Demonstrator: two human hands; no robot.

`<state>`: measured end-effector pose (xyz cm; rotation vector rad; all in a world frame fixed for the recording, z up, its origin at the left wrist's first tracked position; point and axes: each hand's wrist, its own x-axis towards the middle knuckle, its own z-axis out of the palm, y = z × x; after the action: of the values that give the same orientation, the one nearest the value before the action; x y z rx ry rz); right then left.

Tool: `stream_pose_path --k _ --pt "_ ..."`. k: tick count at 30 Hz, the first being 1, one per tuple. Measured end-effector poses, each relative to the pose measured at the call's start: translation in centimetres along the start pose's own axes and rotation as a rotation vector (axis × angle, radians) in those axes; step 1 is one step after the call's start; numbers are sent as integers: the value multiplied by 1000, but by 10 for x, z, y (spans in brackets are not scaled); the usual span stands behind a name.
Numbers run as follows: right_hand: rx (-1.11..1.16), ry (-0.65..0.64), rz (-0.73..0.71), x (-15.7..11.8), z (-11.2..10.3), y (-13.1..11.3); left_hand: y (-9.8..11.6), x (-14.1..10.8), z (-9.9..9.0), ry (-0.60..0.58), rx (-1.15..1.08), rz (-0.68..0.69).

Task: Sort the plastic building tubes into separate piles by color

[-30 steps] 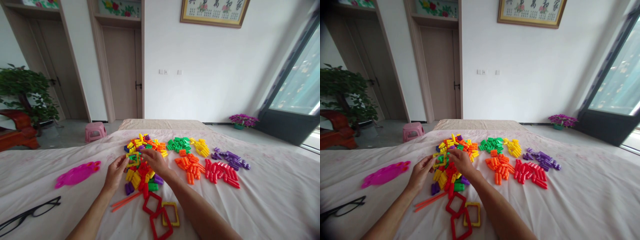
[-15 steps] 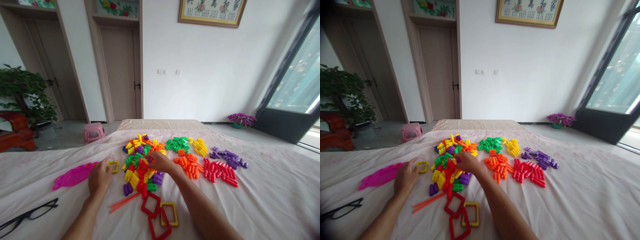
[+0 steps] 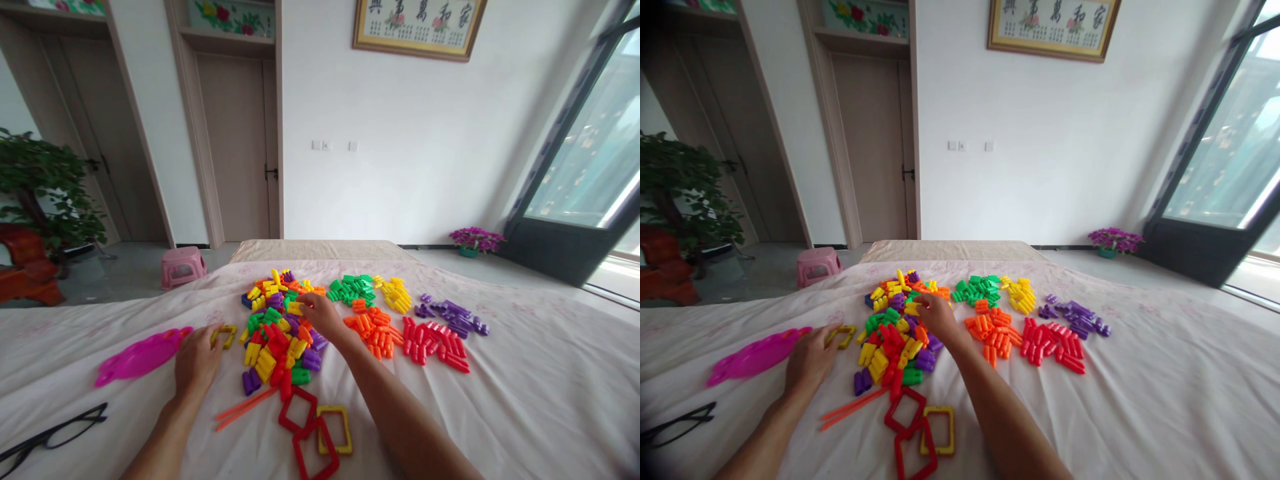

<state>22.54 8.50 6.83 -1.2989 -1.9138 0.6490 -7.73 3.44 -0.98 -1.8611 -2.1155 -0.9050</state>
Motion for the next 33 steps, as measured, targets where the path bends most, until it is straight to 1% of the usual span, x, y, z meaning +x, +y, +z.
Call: stream_pose_path --k 3,5,8,9,11,14,17,20,22,23,25,29,31,33 --pt "134 11 67 9 -26 8 -1 0 1 -29 43 12" --pt "99 90 110 12 -51 18 -2 0 1 -39 51 1" --pt "-163 297 167 10 -92 41 -2 0 1 -68 37 -8" --pt "-264 348 197 7 -104 50 -2 1 1 -77 30 -8" --pt "-409 403 288 1 -127 68 -1 1 0 -84 14 1" --pt "-489 463 457 -10 -148 94 -2 0 0 -79 -7 10" --pt "-491 559 546 -17 -157 113 -3 0 2 -60 -33 19" --pt "-444 630 519 -16 -156 115 -5 1 4 -48 -52 19" --pt "-391 623 452 -11 -150 107 -5 1 4 -52 -58 10" --pt "-365 594 407 -7 -146 100 -4 1 4 -54 -60 5" --pt "-336 482 307 -1 -132 82 -4 1 4 -62 -66 7" --pt "-353 118 32 4 -91 48 -4 1 6 -67 -76 22" --pt "-372 -52 -89 4 -69 39 -5 2 7 -62 -81 25" --pt "-429 -136 -135 2 -50 36 -7 2 9 -55 -88 31"
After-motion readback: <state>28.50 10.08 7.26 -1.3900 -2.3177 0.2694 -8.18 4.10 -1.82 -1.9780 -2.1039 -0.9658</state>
